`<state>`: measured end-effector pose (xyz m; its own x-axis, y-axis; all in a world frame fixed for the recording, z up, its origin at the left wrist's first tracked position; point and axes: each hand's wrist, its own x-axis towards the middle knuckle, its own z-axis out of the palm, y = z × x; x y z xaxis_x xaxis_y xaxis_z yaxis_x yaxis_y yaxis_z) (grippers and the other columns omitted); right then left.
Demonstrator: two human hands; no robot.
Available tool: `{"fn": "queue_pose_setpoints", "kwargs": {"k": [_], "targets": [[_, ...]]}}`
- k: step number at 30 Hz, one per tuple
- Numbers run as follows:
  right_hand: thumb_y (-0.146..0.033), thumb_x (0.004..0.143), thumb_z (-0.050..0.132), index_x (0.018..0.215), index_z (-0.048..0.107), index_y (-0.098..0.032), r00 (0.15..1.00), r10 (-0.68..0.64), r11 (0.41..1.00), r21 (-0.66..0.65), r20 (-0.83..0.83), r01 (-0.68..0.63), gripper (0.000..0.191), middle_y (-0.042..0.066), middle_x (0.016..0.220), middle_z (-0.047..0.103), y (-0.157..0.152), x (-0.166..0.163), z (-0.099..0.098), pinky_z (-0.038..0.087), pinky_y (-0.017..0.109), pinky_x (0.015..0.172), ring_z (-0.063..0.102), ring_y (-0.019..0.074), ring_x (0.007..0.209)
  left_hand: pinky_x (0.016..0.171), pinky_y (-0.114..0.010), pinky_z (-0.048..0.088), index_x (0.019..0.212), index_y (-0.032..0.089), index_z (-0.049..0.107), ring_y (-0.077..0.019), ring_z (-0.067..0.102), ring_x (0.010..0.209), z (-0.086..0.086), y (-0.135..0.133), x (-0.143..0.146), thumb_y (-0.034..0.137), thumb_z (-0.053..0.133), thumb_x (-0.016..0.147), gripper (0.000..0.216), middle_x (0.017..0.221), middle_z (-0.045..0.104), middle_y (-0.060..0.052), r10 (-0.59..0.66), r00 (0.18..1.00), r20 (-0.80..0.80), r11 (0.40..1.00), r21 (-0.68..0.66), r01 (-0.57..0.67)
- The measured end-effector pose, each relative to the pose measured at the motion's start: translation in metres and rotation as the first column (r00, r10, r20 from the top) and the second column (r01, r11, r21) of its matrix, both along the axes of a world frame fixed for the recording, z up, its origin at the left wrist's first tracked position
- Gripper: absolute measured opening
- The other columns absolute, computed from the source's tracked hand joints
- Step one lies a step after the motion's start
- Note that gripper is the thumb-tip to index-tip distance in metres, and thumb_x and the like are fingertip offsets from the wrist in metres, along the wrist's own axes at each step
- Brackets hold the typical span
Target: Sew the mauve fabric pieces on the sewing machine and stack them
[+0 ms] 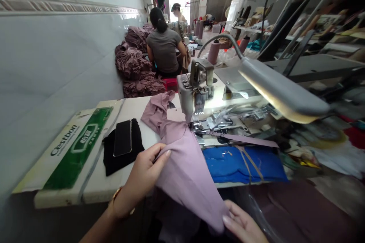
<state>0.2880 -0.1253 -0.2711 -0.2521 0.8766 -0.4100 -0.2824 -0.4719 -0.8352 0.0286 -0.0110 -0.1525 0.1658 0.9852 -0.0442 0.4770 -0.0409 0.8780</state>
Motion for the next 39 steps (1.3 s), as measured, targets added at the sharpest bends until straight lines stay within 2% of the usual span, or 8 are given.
{"fn": "queue_pose_setpoints", "kwargs": {"k": [9, 17, 22, 25, 28, 32, 36, 39], "targets": [[-0.046, 0.082, 0.07, 0.105, 0.071, -0.023, 0.979, -0.114, 0.983, 0.161, 0.166, 0.087, 0.033, 0.007, 0.109, 0.075, 0.034, -0.012, 0.004, 0.049, 0.037, 0.095, 0.065, 0.0296, 0.108, 0.079, -0.022, 0.043, 0.101, 0.018, 0.069, -0.0177, 0.062, 0.091, -0.005, 0.054, -0.002, 0.033, 0.055, 0.09, 0.022, 0.095, 0.07, 0.0, 0.057, 0.997, 0.042, 0.977, 0.203, -0.065], [-0.043, 0.084, 0.065, 0.129, 0.057, -0.022, 0.885, -0.332, 0.903, 0.382, 0.325, 0.199, 0.05, 0.012, 0.138, 0.059, 0.057, -0.022, 0.005, 0.049, 0.037, 0.101, 0.055, 0.0282, 0.125, 0.077, -0.025, 0.044, 0.095, 0.016, 0.071, -0.0191, 0.063, 0.087, 0.005, 0.113, -0.01, 0.031, 0.053, 0.089, 0.024, 0.092, 0.071, -0.002, 0.047, 0.992, -0.115, 0.942, 0.336, -0.006], [-0.04, 0.086, 0.064, 0.129, 0.056, -0.02, 0.929, -0.183, 0.943, 0.324, 0.322, 0.074, 0.048, 0.013, 0.113, 0.071, 0.074, -0.026, 0.017, 0.057, 0.034, 0.069, 0.071, 0.0199, 0.069, 0.078, -0.026, 0.044, 0.094, 0.015, 0.072, -0.0195, 0.063, 0.087, 0.017, 0.152, -0.014, 0.032, 0.052, 0.088, 0.027, 0.093, 0.073, -0.002, -0.019, 0.974, -0.227, 0.909, 0.402, 0.111], [-0.039, 0.086, 0.065, 0.132, 0.05, -0.016, 0.961, -0.141, 0.948, 0.313, 0.236, 0.062, 0.054, 0.003, 0.072, 0.072, 0.088, -0.032, 0.022, 0.055, 0.032, 0.066, 0.069, 0.019, 0.062, 0.077, -0.025, 0.044, 0.095, 0.014, 0.071, -0.0187, 0.063, 0.084, 0.029, 0.179, -0.015, 0.033, 0.052, 0.088, 0.027, 0.091, 0.073, -0.002, -0.074, 0.958, -0.276, 0.874, 0.445, 0.195], [-0.036, 0.083, 0.068, 0.132, 0.049, -0.015, 0.972, -0.146, 0.939, 0.336, 0.183, 0.077, 0.056, -0.002, 0.062, 0.066, 0.106, -0.04, 0.023, 0.054, 0.031, 0.066, 0.068, 0.0181, 0.061, 0.081, -0.029, 0.045, 0.095, 0.014, 0.07, -0.0204, 0.062, 0.086, 0.036, 0.196, -0.012, 0.032, 0.051, 0.089, 0.027, 0.092, 0.071, -0.005, -0.034, 0.906, -0.421, 0.816, 0.511, 0.269], [-0.032, 0.081, 0.068, 0.13, 0.051, -0.015, 0.958, -0.197, 0.914, 0.392, 0.207, 0.104, 0.054, -0.004, 0.063, 0.064, 0.125, -0.048, 0.022, 0.054, 0.029, 0.064, 0.068, 0.0168, 0.058, 0.095, -0.042, 0.043, 0.101, 0.012, 0.066, -0.0269, 0.057, 0.105, 0.014, 0.155, 0.01, 0.016, 0.045, 0.089, 0.024, 0.108, 0.065, -0.013, 0.243, 0.853, -0.462, 0.691, 0.7, 0.182], [-0.029, 0.088, 0.059, 0.126, 0.058, -0.016, 0.901, -0.238, 0.852, 0.523, 0.363, 0.014, 0.041, -0.002, 0.067, 0.065, 0.129, -0.041, 0.021, 0.055, 0.029, 0.065, 0.068, 0.0167, 0.06, 0.096, -0.041, 0.046, 0.118, 0.013, 0.059, -0.0236, 0.057, 0.106, -0.031, 0.068, 0.037, 0.011, 0.039, 0.092, 0.033, 0.111, 0.064, -0.012, -0.149, 0.85, -0.506, 0.651, 0.596, 0.469], [-0.028, 0.091, 0.054, 0.122, 0.064, -0.017, 0.793, -0.278, 0.777, 0.612, 0.542, -0.145, 0.034, 0.007, 0.088, 0.075, 0.126, -0.031, 0.024, 0.056, 0.033, 0.075, 0.071, 0.0202, 0.073, 0.093, -0.042, 0.047, 0.122, 0.013, 0.057, -0.0253, 0.055, 0.105, -0.049, 0.034, 0.043, 0.017, 0.041, 0.094, 0.032, 0.112, 0.061, -0.013, -0.21, 0.801, -0.561, 0.687, 0.498, 0.529]]}}
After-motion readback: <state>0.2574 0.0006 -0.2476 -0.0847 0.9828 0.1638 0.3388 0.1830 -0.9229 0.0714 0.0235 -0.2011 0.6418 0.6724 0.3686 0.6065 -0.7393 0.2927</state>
